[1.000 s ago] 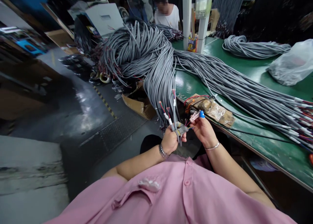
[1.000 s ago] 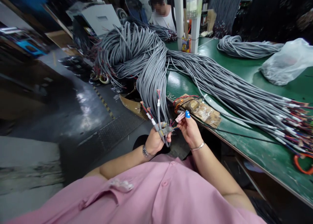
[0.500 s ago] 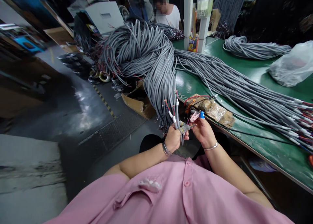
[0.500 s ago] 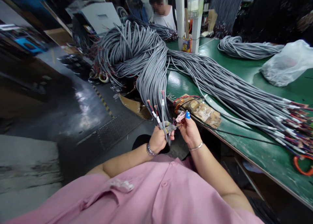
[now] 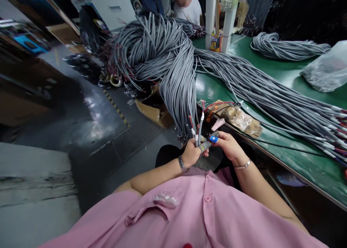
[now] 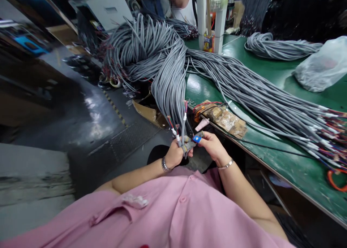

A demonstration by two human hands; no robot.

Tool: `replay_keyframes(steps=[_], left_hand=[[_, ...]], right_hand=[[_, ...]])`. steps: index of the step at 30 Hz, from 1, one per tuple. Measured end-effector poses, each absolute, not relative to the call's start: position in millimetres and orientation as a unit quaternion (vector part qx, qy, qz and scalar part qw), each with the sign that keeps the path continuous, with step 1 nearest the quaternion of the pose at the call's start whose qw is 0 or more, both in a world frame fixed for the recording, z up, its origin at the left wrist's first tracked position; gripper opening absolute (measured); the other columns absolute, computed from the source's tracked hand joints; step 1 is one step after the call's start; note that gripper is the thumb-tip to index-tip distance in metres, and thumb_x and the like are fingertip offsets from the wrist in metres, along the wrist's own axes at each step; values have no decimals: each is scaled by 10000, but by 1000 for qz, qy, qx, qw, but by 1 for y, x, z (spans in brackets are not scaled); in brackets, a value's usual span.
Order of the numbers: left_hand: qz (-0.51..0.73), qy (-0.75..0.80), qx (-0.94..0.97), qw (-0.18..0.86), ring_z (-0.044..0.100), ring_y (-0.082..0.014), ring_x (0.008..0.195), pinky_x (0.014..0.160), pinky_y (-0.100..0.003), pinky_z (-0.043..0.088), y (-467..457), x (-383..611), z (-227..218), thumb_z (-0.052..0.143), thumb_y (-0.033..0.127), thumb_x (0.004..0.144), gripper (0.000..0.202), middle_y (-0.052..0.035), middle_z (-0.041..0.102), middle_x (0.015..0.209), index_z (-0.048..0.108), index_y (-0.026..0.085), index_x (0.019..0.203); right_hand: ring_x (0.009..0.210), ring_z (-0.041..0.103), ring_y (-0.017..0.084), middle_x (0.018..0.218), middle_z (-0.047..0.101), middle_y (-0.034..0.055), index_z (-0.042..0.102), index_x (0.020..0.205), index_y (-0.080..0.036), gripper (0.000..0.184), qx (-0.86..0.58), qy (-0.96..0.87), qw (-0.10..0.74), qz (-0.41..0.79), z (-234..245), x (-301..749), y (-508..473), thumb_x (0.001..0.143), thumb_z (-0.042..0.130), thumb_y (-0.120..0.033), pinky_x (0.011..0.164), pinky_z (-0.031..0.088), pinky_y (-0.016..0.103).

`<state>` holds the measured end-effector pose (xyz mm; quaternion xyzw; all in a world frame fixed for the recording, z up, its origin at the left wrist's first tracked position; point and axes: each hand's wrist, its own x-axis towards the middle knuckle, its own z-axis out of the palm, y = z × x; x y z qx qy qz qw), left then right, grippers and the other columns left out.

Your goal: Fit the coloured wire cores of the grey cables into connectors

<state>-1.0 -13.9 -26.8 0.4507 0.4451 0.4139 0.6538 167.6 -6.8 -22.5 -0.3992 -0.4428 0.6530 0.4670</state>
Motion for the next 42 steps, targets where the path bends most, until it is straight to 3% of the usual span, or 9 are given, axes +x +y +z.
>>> replay_keyframes(steps=[8,14,22,29,35,42], left_hand=[[301,437,478,700,601,-146,421,432,-241,502,-9,-2,-26,764,362,656,299,-40,627,523,593,118,683],[390,427,397,712,602,-139,442,463,-255,525,-8,-2,-25,768,499,638,421,-31,627,545,595,123,719],[356,395,422,734,656,-173,555,581,-299,559,-6,-5,-25,774,469,651,393,-87,686,631,678,99,743],[324,395,506,695,661,-181,561,557,-266,525,-6,-10,-21,804,401,628,318,-88,693,619,686,109,678],[387,382,413,731,667,-195,547,565,-318,558,-9,-6,-33,782,470,646,396,-84,691,625,681,104,759],[432,388,364,728,692,-219,616,570,-323,576,-10,-3,-31,797,477,626,430,-94,697,667,671,98,786]], right_hand=[[708,549,158,757,627,17,724,756,-224,74,-422,-604,489,467,-10,161,-21,757,733,-298,688,455,291],[703,573,149,809,662,9,680,990,-239,269,-415,-480,535,557,-23,154,-31,747,750,-332,691,474,292],[580,507,115,632,615,-9,691,734,-201,145,-441,-374,590,564,-30,144,-35,746,751,-333,580,438,266],[406,478,108,577,592,-25,652,741,-210,183,-415,-397,547,610,-17,139,-28,749,734,-372,412,390,262],[543,494,105,605,626,-11,699,683,-184,167,-465,-409,562,549,-15,143,-19,698,781,-329,550,405,256],[565,470,103,622,610,-23,701,708,-194,152,-468,-398,577,538,-30,147,-17,707,777,-325,564,377,254]])
